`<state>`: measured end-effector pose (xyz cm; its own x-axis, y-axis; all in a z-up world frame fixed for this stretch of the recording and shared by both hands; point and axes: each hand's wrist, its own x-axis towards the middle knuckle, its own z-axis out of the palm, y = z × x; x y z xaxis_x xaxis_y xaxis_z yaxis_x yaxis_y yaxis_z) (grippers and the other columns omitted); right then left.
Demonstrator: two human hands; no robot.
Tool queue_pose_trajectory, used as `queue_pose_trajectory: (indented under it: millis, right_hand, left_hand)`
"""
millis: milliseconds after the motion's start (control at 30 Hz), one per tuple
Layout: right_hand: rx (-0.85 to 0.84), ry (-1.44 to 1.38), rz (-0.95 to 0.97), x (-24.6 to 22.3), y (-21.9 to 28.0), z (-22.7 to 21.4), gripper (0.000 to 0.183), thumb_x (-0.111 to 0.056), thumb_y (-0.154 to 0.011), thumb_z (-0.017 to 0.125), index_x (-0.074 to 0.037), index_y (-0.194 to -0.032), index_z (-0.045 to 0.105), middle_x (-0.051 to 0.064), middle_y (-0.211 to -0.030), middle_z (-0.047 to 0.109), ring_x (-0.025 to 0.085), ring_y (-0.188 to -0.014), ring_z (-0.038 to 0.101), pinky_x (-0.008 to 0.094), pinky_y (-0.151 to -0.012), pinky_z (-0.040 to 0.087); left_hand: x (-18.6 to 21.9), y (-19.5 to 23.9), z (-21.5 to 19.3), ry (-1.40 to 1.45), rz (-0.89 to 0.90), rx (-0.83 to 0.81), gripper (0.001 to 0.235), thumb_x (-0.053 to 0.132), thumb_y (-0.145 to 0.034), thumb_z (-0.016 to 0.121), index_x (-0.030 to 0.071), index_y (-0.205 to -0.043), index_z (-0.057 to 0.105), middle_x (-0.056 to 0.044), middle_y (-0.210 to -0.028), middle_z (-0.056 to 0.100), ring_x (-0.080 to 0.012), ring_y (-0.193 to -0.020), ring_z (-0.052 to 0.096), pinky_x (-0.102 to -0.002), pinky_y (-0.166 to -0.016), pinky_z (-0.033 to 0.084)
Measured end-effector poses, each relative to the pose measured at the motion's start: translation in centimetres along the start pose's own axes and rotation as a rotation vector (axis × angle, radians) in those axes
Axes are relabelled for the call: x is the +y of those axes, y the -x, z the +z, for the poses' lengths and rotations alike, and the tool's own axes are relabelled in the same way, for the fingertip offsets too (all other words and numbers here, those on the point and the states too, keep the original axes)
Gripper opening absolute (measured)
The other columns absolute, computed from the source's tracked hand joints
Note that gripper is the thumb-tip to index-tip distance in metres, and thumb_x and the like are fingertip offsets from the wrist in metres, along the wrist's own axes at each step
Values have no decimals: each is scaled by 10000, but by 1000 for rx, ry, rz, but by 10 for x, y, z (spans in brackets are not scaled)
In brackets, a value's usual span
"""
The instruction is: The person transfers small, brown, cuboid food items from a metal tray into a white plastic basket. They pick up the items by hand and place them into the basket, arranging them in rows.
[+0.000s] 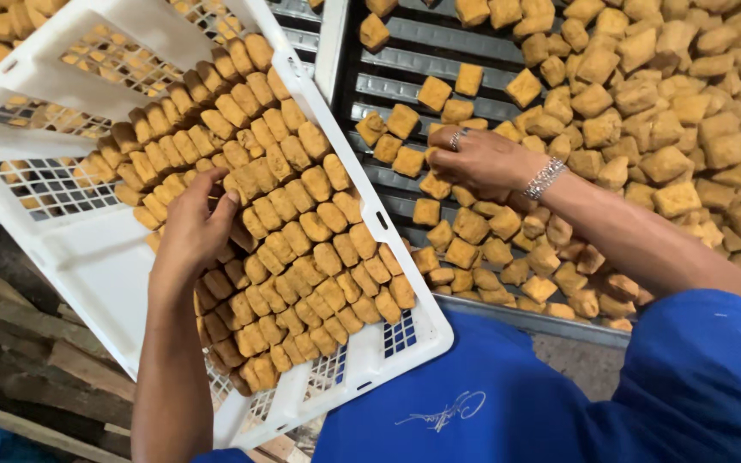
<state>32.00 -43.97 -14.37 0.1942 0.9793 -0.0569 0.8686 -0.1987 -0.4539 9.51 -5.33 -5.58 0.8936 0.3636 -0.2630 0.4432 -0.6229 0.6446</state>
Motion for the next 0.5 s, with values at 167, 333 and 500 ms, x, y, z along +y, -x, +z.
queue_pose_trajectory:
  millis: [167,333,500]
  right_hand:
    - [8,7,85,7,5,-7,275,-263,-921,679,-55,-1081,595,171,-1223,586,306,-995,637,430,-781,595]
    - [77,-27,443,-29,6,20,375,-319,-936,692,4,-1073,558,268,-1277,529,332,-940,621,451,-788,580]
    - [94,94,406,-54,12,65,365,-354,-1007,677,-36,-1121,537,203,-1283,561,320,-1050,618,486,-940,538]
  left_hand:
    - [-1,0,2,-9,-15,-13,423,224,-979,636,41,-1357,587,-223,-1087,721,-342,-983,701,-441,-841,542]
    - [1,0,-2,-43,-41,-18,434,233,-979,637,57,-1372,583,-245,-1130,701,-372,-960,687,-452,-831,535]
    - [-3,4,2,-31,-20,-14,435,231,-985,623,51,-1378,570,-249,-1155,702,-377,-971,690,-458,-833,535]
